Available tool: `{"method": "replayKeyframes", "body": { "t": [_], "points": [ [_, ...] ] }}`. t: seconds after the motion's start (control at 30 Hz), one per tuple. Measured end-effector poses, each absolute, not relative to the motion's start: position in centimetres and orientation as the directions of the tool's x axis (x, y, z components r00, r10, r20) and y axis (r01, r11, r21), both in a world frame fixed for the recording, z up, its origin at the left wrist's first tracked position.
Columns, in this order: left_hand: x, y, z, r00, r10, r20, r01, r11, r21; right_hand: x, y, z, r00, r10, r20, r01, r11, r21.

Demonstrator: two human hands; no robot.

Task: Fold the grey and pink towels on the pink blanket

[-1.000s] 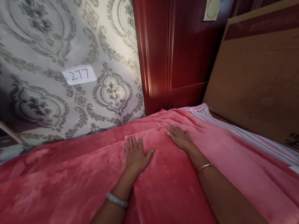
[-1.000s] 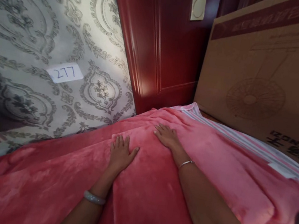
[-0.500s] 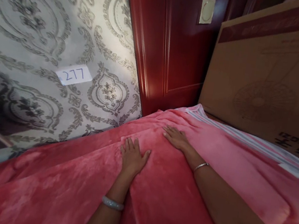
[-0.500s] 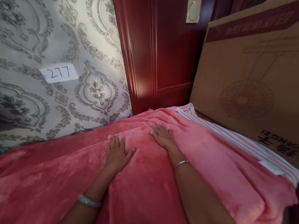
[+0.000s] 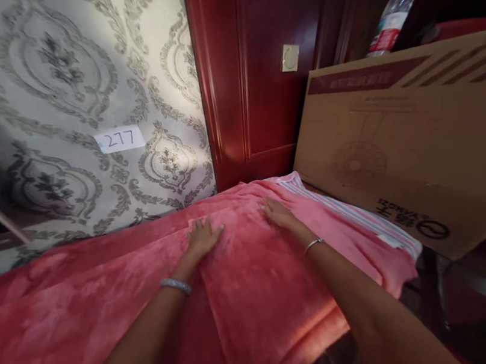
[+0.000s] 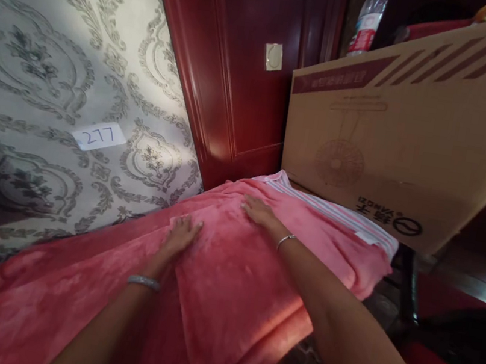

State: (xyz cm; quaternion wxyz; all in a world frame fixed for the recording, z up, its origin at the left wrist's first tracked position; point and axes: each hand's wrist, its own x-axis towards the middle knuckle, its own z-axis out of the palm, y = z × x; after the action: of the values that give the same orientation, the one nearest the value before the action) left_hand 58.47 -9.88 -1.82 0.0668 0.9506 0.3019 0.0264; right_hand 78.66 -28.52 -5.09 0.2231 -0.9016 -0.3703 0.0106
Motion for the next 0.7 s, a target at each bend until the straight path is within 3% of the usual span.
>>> {"method": "replayKeyframes", "body": {
  "t": [0.1, 0.23, 0.47, 0.7],
  "points": [
    [56.8, -12.4, -0.3, 0.851, 0.517, 0.092, 0.506, -0.854, 0.121, 76.7, -31.2, -4.9, 0.730, 0.673, 0.121, 0.657, -0.641, -0.398],
    [53.7, -17.2, -1.6, 0.905, 0.424, 0.036, 0.419, -0.903, 0.096, 73.3, -32.9, -6.2, 0.700, 0.711, 0.060, 0.676, -0.633, -0.378],
    [51.0, -19.9, -6.8, 0.909, 0.406, 0.093, 0.408, -0.913, -0.002, 71.9, -33.8, -9.0, 0.687, 0.725, 0.047, 0.686, -0.626, -0.370],
    [51.3, -19.9, -7.4, 0.911, 0.394, 0.120, 0.402, -0.914, -0.053, 72.1, -34.0, -9.4, 0.701, 0.711, 0.062, 0.676, -0.634, -0.376]
  ]
}}
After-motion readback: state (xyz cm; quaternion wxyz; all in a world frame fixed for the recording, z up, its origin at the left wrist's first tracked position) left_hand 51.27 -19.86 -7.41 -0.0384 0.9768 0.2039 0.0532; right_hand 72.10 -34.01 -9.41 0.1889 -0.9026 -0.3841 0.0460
